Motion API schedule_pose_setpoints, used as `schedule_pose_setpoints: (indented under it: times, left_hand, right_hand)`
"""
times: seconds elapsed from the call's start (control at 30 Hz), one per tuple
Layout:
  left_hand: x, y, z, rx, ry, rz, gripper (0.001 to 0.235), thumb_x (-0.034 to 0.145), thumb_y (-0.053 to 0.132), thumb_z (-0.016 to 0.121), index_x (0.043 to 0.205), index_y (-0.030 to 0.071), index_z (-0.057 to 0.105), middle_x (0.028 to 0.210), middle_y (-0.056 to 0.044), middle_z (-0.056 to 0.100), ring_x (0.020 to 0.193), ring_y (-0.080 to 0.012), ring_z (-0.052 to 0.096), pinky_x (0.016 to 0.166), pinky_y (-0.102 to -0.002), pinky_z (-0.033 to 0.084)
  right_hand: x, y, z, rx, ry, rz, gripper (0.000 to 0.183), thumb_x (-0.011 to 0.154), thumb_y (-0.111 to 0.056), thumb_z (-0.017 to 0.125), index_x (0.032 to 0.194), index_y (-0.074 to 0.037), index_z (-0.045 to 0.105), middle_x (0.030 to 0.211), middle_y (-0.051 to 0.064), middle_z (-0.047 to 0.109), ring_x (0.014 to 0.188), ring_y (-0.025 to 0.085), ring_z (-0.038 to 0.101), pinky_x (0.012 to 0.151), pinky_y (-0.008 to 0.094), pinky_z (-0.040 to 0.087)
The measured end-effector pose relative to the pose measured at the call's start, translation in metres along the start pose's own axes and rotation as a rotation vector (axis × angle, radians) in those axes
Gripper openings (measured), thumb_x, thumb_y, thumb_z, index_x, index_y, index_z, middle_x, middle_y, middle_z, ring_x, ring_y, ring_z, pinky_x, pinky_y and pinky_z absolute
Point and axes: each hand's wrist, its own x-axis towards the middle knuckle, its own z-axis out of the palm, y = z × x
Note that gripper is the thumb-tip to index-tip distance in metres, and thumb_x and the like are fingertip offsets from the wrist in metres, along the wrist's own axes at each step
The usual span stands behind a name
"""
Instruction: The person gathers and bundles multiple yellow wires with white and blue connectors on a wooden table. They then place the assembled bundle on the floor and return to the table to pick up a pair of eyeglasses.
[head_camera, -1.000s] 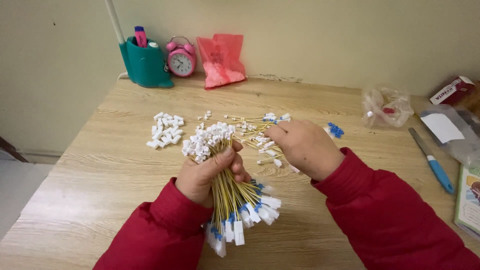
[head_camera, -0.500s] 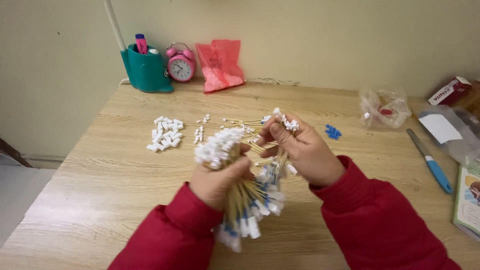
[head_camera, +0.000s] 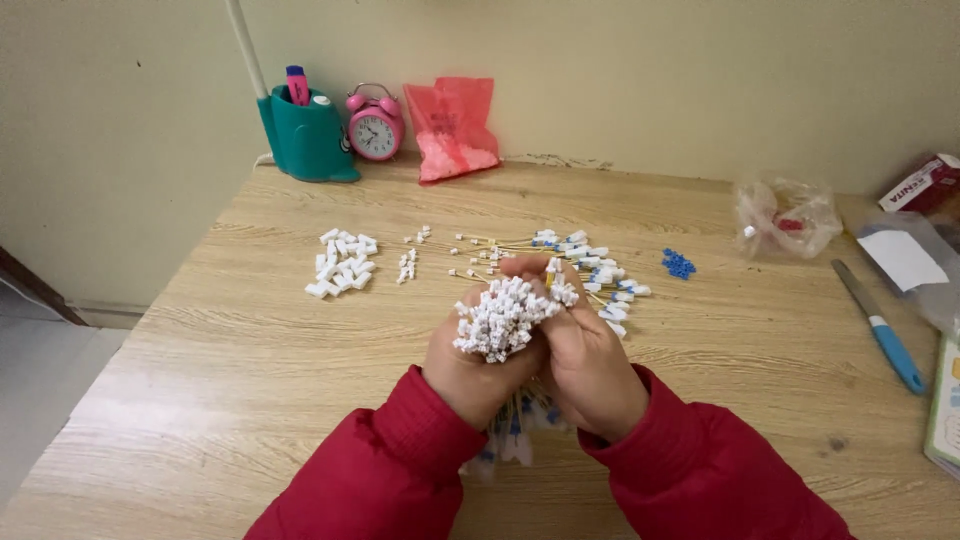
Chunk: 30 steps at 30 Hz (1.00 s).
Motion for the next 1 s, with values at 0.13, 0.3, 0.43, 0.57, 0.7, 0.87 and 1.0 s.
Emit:
schedule_pose_setpoints:
  times: [0.13,0.3,0.43,0.57,0.7,0.87,1.0]
  left_hand:
    - [-0.001,0.009,-0.007,-0.037,-0.076,-0.03,0.03,0.072,0.001,0.075,0.101,0.002,0.068,0.088,-0.016,0.072,0.088,-0.0228,0.071,0.079,-0.038,0.058]
    - [-0.003,0.021,-0.022,-0.144,-0.277,-0.12,0.011,0.09,0.0,0.058,0.099,0.003,0.063,0.093,-0.01,0.068,0.085,-0.0192,0.068,0.079,-0.032,0.062]
    - [-0.005,0.019,-0.024,0.194,-0.454,0.225,0.021,0.095,0.004,0.056,0.114,-0.003,0.06,0.106,-0.015,0.062,0.09,-0.023,0.069,0.084,-0.033,0.064]
    - [-0.003,0.029,-0.024,0.034,-0.324,-0.043,0.021,0.09,0.011,0.06,0.109,0.005,0.063,0.1,-0.012,0.069,0.087,-0.0228,0.068,0.079,-0.036,0.06]
    - [-0.001,0.03,-0.032,-0.056,-0.18,-0.392,0.029,0.079,0.01,0.069,0.108,0.002,0.067,0.091,-0.012,0.074,0.084,-0.0203,0.074,0.079,-0.035,0.062]
    - [0.005,0.027,-0.049,-0.2,-0.072,-0.457,0.012,0.081,0.01,0.066,0.09,0.002,0.064,0.075,-0.012,0.069,0.071,-0.0212,0.069,0.07,-0.035,0.059]
    - [-0.003,0.003,-0.055,-0.591,0.074,-0.437,0.021,0.086,0.006,0.066,0.1,-0.009,0.062,0.067,-0.021,0.066,0.063,-0.0302,0.072,0.06,-0.041,0.062]
  right_hand:
    - [-0.001,-0.001,-0.011,-0.056,-0.112,-0.113,0.043,0.095,-0.01,0.048,0.136,-0.002,0.037,0.121,0.014,0.052,0.108,0.019,0.049,0.089,0.032,0.047]
    - [0.001,-0.073,-0.005,-0.689,-0.237,-0.209,0.06,0.086,-0.007,0.043,0.143,0.002,0.026,0.152,0.023,0.033,0.145,0.031,0.028,0.119,0.04,0.024]
    - [0.007,-0.084,-0.01,-1.001,-0.284,-0.585,0.056,0.104,-0.042,0.033,0.146,-0.005,0.029,0.157,0.02,0.028,0.151,0.035,0.024,0.128,0.05,0.022]
    - [0.018,-0.088,-0.004,-1.079,-0.568,-0.554,0.062,0.1,-0.049,0.022,0.122,-0.002,0.056,0.12,0.014,0.062,0.118,0.032,0.055,0.102,0.047,0.04]
    - [0.006,-0.105,-0.013,-1.012,-0.261,-0.456,0.067,0.103,-0.045,0.019,0.125,0.01,0.049,0.131,0.033,0.054,0.126,0.041,0.055,0.103,0.042,0.05]
    - [0.029,-0.035,-0.08,-1.246,-0.267,-0.15,0.025,0.096,-0.017,0.051,0.113,-0.006,0.064,0.105,0.012,0.07,0.096,0.023,0.066,0.08,0.035,0.055]
    - [0.036,0.026,-0.125,-1.509,-0.319,-0.167,0.011,0.087,-0.018,0.068,0.097,-0.018,0.072,0.089,0.005,0.069,0.092,0.028,0.067,0.083,0.038,0.052]
